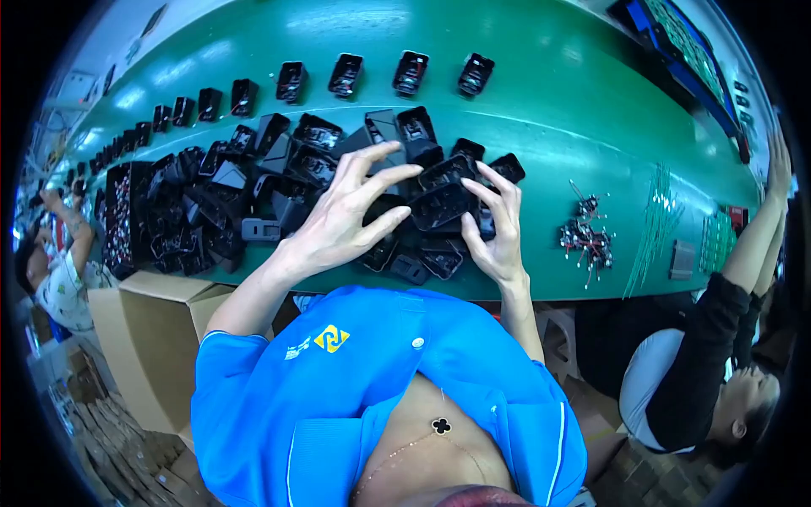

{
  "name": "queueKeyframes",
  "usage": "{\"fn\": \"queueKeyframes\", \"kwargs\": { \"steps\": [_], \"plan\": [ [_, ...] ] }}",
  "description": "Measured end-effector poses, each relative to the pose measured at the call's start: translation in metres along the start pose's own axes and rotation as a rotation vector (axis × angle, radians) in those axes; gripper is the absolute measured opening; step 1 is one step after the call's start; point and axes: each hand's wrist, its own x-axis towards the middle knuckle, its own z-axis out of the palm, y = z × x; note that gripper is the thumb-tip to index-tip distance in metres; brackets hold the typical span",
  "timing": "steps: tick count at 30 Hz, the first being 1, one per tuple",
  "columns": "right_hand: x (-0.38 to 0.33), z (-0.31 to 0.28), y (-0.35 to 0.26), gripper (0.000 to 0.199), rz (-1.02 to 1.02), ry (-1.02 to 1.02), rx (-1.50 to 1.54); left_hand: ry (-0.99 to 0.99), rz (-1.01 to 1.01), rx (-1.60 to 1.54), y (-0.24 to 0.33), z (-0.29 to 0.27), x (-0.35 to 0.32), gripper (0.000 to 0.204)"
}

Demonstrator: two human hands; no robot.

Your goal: The person assembles electronic devices by inserting small wired components into plastic casing parts, snapping the housings together, and placing the assembled units in a line on the table, while also retrieving more parts from a cardboard box.

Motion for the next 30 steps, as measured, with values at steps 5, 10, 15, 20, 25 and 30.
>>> {"fn": "queueKeyframes", "kwargs": {
  "steps": [5, 10, 15, 20, 25, 30],
  "plan": [
    [-0.012, 0.002, -0.002, 0.043, 0.025, 0.069, 0.020, 0.055, -0.008, -0.026, -0.005, 0.004, -0.010, 0.042],
    [-0.019, 0.019, 0.003, 0.052, 0.012, 0.235, 0.061, 0.382, -0.092, 0.185, -0.048, -0.050, -0.004, 0.035],
    [-0.032, 0.020, 0.013, 0.059, 0.030, 0.332, 0.148, 0.452, -0.399, 0.351, -0.118, -0.102, -0.016, 0.032],
    [-0.041, 0.017, 0.016, 0.061, 0.067, 0.364, 0.081, 0.153, -0.345, 0.328, -0.140, -0.108, 0.003, 0.034],
    [-0.053, 0.017, 0.010, 0.063, 0.097, 0.396, 0.006, 0.110, -0.360, 0.157, -0.131, -0.101, -0.005, 0.037],
    [-0.077, 0.018, -0.007, 0.079, -0.090, 0.313, -0.138, 0.257, -0.133, 0.249, -0.083, -0.086, 0.015, 0.037]
  ]
}}
